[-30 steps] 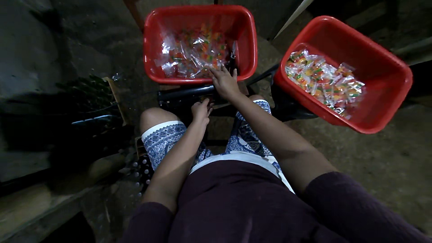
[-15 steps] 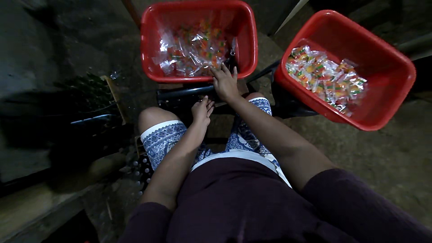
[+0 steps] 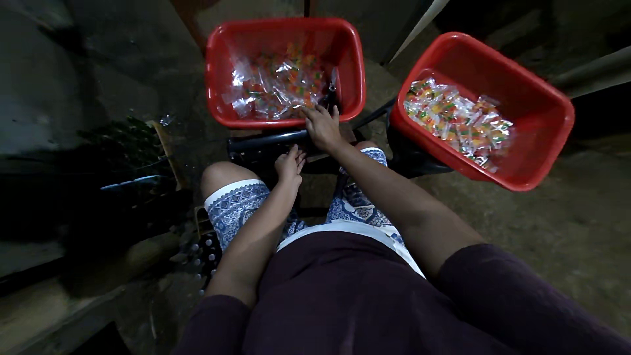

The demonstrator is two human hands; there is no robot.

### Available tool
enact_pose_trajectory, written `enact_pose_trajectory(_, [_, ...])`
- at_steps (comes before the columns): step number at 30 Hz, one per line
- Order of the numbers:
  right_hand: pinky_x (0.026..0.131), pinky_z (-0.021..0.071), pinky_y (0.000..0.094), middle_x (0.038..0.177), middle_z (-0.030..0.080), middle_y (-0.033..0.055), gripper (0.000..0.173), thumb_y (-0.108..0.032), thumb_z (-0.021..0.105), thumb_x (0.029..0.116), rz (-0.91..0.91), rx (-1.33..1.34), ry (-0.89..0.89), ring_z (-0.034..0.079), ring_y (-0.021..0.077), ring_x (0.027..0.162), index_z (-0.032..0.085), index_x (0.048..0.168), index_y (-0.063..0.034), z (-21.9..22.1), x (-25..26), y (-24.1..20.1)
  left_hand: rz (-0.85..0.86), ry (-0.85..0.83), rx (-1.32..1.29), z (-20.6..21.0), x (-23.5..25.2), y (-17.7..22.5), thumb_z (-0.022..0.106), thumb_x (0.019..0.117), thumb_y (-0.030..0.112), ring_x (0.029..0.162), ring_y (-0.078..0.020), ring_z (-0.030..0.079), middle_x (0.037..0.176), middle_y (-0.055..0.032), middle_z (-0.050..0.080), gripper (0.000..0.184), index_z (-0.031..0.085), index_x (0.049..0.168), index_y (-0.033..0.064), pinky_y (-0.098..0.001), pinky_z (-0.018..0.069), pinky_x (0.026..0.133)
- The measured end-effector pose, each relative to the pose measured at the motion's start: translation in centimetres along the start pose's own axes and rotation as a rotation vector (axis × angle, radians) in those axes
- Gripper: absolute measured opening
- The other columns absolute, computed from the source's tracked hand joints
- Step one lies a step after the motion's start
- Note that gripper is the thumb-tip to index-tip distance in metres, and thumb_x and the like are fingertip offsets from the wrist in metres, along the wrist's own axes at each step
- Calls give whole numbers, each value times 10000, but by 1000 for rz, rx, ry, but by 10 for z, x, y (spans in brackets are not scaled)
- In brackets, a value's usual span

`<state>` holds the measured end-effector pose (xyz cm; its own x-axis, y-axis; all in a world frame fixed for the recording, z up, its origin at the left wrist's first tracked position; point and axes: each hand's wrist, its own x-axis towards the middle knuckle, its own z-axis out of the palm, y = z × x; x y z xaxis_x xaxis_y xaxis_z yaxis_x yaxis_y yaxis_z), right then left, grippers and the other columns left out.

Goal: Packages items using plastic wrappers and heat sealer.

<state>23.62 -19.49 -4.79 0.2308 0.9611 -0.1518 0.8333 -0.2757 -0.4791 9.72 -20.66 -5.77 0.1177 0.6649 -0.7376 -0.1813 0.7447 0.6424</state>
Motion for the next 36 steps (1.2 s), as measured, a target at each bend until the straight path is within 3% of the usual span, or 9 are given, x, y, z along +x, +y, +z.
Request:
enact_pose_trajectory(3, [1154, 306, 637, 1257, 701, 176, 424, -290, 375, 1108, -42, 163, -14, 623, 351, 1250, 657, 1344, -79, -23, 5, -11, 27, -4, 4, 0, -1, 0, 572, 1058, 191, 1009, -212, 652, 1201, -178, 635, 369, 505, 1336, -43, -350, 555, 880])
enact_pose_trajectory(6, [978, 511, 538, 1112, 723, 182, 388, -282, 435, 1102, -123, 456, 63, 696, 306, 1052, 687, 1222, -12, -47, 4, -22, 107, -35, 21, 0, -10, -1, 530, 1061, 125, 873, -188, 685, 1082, -154, 668, 268, 554, 1273, -37, -335, 593, 775])
enact_pose_trajectory(11, [936, 539, 318, 1215, 679, 139, 494, -282, 279, 1117, -158, 909, 210, 657, 123, 1044, 568, 1344, 48, -73, -33, -10, 284, -280, 152, -9, -53, 16, 573, 1053, 143, 937, -162, 688, 1102, -124, 676, 272, 572, 1265, -28, -326, 582, 857])
enact_pose_trajectory(15, [871, 541, 300, 1073, 666, 43, 360, -269, 383, 1097, 35, 1076, 179, 636, 88, 972, 605, 1211, -9, -74, -97, -6, 445, -419, 180, -22, -88, 21, 589, 1020, 34, 938, -154, 710, 1084, -99, 700, 225, 611, 1231, -41, -331, 600, 884])
enact_pose_trajectory(23, [798, 553, 243, 879, 671, -41, 52, -61, 627, 979, -34, 1231, 195, 631, 31, 809, 670, 965, -87, -71, -159, -25, 521, -518, 164, -22, -125, 16, 617, 973, -13, 910, -131, 713, 1006, -37, 720, 154, 656, 1121, 11, -335, 608, 876])
enact_pose_trajectory(28, [796, 559, 263, 871, 681, -29, 65, -71, 630, 976, -65, 1247, 169, 640, 50, 812, 683, 944, -89, -77, -166, -24, 711, -532, 294, -21, -130, 28, 649, 976, 90, 964, -80, 652, 1142, -28, 675, 334, 607, 1302, 30, -289, 565, 865])
enact_pose_trajectory(31, [810, 559, 271, 866, 677, -32, 150, -111, 559, 1031, -34, 1256, 147, 639, 53, 808, 677, 943, -84, -81, -168, -25, 643, -454, 326, -12, -137, 39, 644, 993, 74, 859, -84, 673, 973, -17, 707, 91, 689, 1053, 23, -287, 585, 810])
enact_pose_trajectory(34, [839, 561, 294, 919, 680, -9, 385, -229, 347, 1119, 49, 1304, 148, 646, 67, 845, 672, 1034, -42, -86, -168, -26, 534, -428, 288, -2, -144, 42, 614, 1014, 73, 847, -105, 690, 953, -22, 700, 71, 667, 1028, 26, -300, 600, 822])
enact_pose_trajectory(36, [839, 558, 280, 948, 659, -19, 358, -251, 359, 1114, 43, 1303, 147, 631, 55, 859, 658, 1085, -57, -87, -169, -23, 503, -415, 282, 4, -144, 40, 604, 1022, 81, 843, -111, 684, 956, -25, 690, 73, 658, 1026, 32, -307, 600, 817])
